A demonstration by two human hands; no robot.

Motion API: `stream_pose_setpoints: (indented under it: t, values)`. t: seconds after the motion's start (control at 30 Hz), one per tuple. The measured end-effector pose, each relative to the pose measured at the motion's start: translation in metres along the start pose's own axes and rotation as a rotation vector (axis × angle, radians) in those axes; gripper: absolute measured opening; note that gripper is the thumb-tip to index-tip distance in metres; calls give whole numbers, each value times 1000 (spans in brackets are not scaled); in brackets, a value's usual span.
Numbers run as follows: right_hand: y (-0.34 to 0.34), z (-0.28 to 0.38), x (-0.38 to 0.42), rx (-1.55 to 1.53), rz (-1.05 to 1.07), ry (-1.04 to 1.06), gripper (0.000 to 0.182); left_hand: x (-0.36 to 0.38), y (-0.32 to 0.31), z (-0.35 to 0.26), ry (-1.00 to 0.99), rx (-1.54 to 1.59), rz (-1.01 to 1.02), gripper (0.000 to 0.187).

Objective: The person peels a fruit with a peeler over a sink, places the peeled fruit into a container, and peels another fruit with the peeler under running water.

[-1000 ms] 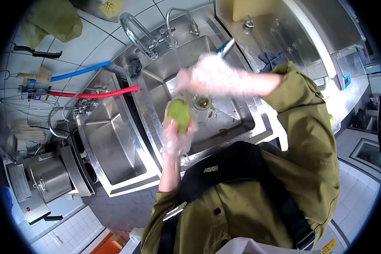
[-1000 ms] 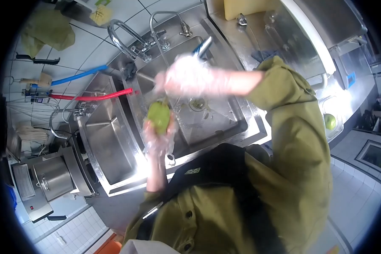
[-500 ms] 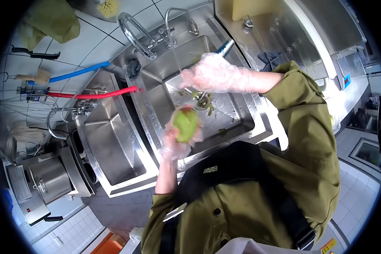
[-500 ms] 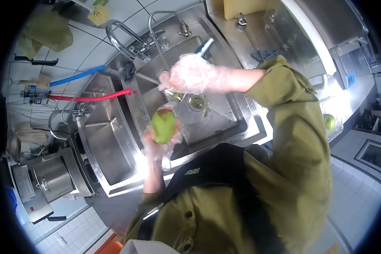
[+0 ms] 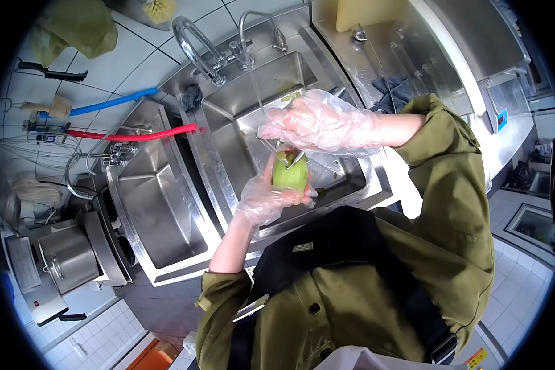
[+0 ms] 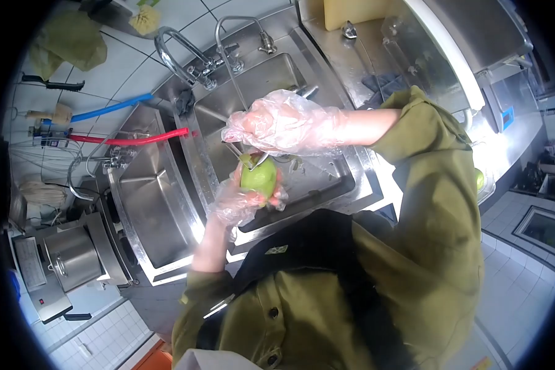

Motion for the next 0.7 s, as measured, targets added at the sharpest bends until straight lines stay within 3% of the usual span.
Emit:
stream_pose_setpoints:
  t: [0.03, 0.1, 0.17, 0.23, 0.33, 0.4, 0.5, 0.53, 0.63, 0.7]
  values:
    - [0, 0, -1, 21, 1, 50, 41, -1, 3, -2, -20, -114, -51, 81]
    - [9, 4, -6, 196, -45, 148, 32, 0, 7, -11, -63, -340, -155, 79]
    - [21, 5, -16, 449, -11, 169, 19, 4, 5, -18, -25, -322, -184, 73]
    - [32, 22, -27, 388, 53, 125, 20, 4, 6, -24, -6, -379, -204, 71]
    - [13, 34, -26, 584, 53, 199, 12, 0, 18, -14, 54, -326, -180, 57]
    - [6, 27, -21, 373, -1, 206, 10, 1, 15, -16, 117, -337, -127, 47]
    - [19, -22, -23, 443, 221, 156, 14, 8, 4, -29, -55, -521, 37, 46]
    - [23, -33, -19, 407, 198, 73, 17, 15, -8, -31, 20, -411, 18, 49]
    - [22, -34, -24, 575, 278, -32, 28, 5, 30, -22, -70, -627, -180, 53]
    - [12, -17, -27, 551, 211, 130, 32, 4, 28, -29, -93, -709, -219, 61]
Point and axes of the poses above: each hand's wrist, its own x-axis away from the middle knuckle, its own y-axis out of the back of the hand, z = x × y, the point moved 5 cm from there along -x, towards the middle knuckle, and after that the axes turned 4 degrees about -y, right-handed, at the moved point
